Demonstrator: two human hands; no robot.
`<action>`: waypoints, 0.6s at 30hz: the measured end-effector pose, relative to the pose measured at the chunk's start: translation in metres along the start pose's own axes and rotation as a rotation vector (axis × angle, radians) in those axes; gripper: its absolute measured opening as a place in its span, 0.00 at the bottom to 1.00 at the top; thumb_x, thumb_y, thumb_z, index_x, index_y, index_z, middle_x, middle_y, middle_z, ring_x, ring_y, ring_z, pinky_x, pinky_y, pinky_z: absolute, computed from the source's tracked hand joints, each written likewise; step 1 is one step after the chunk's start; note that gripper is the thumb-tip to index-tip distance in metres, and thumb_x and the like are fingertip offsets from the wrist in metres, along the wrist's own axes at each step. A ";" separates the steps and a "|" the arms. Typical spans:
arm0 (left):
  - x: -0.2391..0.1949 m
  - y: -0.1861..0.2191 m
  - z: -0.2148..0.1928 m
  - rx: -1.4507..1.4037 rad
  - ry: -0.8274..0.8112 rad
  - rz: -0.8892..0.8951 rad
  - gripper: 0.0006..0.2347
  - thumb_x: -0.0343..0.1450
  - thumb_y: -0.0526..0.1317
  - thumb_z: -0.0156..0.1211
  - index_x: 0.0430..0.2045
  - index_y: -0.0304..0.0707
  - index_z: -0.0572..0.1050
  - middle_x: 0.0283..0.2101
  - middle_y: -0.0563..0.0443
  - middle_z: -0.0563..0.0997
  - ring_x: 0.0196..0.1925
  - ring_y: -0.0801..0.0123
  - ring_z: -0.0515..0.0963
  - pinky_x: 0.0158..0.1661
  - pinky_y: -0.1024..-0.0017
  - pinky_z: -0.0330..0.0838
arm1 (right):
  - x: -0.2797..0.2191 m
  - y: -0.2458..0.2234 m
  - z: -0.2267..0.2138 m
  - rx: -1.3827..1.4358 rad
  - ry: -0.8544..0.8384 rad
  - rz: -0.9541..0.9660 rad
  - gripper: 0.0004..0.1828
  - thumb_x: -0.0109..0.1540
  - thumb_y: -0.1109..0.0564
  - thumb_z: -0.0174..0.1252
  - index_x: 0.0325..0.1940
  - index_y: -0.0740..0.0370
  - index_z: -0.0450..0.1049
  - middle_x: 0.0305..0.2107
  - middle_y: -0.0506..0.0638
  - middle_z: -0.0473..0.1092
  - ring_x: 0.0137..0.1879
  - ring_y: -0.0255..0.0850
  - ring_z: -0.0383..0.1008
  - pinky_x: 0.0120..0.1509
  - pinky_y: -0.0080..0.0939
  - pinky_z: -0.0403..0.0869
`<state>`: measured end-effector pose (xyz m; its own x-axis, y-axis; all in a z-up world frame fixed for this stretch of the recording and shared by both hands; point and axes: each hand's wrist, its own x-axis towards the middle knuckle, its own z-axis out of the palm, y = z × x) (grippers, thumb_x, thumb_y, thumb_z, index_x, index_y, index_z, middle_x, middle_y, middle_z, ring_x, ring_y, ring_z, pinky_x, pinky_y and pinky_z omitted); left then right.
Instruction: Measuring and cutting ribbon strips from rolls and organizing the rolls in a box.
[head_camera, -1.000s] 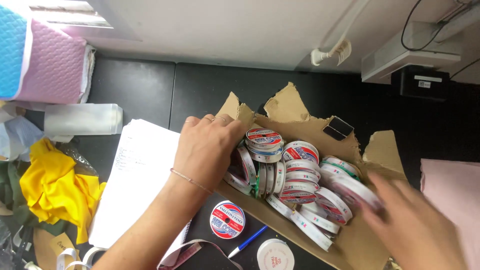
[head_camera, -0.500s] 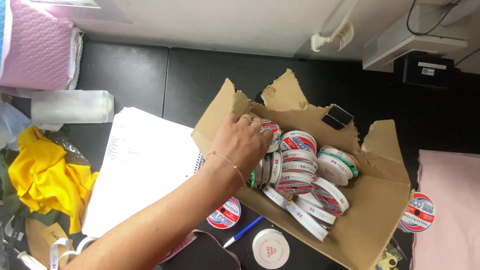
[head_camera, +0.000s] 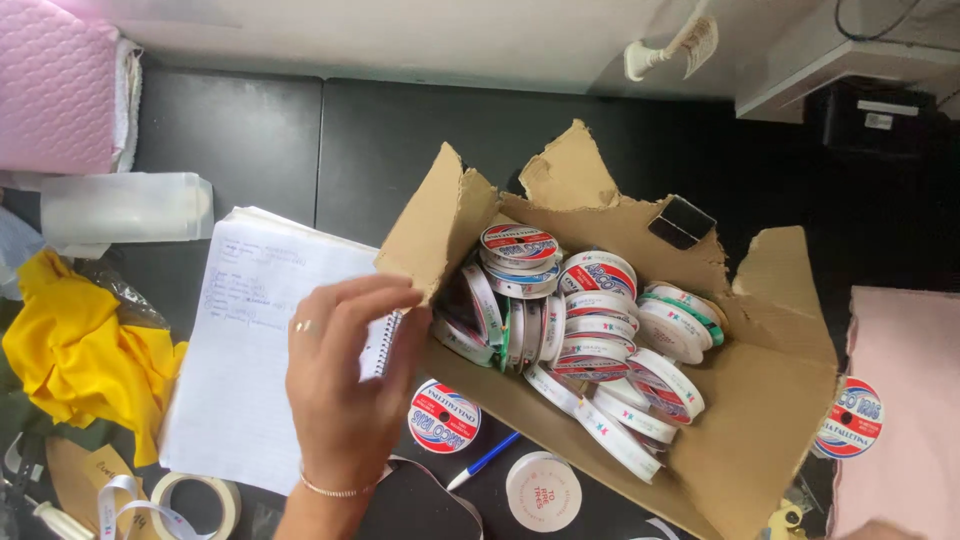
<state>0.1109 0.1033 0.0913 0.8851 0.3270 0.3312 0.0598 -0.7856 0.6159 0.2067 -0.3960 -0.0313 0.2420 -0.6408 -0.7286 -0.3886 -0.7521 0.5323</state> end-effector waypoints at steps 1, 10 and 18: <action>-0.009 0.001 -0.001 -0.160 0.177 -0.055 0.04 0.63 0.26 0.53 0.27 0.30 0.68 0.30 0.45 0.73 0.33 0.63 0.71 0.37 0.73 0.64 | -0.085 -0.016 0.024 -0.001 -0.032 0.040 0.41 0.33 0.30 0.69 0.41 0.60 0.86 0.38 0.56 0.79 0.45 0.45 0.75 0.46 0.37 0.66; -0.120 -0.077 0.035 -0.027 -0.060 -0.003 0.09 0.66 0.38 0.40 0.13 0.38 0.62 0.17 0.48 0.65 0.17 0.62 0.59 0.22 0.66 0.51 | -0.288 -0.134 -0.017 0.123 0.943 -1.810 0.05 0.49 0.60 0.56 0.30 0.58 0.71 0.23 0.42 0.70 0.26 0.30 0.67 0.35 0.27 0.66; -0.086 -0.109 0.056 0.375 -0.084 -0.043 0.09 0.66 0.38 0.46 0.13 0.39 0.60 0.18 0.48 0.62 0.20 0.58 0.60 0.24 0.66 0.53 | -0.275 -0.169 -0.017 -0.183 0.951 -1.675 0.02 0.53 0.53 0.51 0.30 0.48 0.69 0.22 0.38 0.65 0.29 0.33 0.66 0.35 0.34 0.65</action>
<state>0.0540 0.1312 -0.0437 0.9121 0.3315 0.2412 0.2482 -0.9149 0.3185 0.2207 -0.0951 0.0867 0.5658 0.8221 -0.0636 0.7828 -0.5597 -0.2719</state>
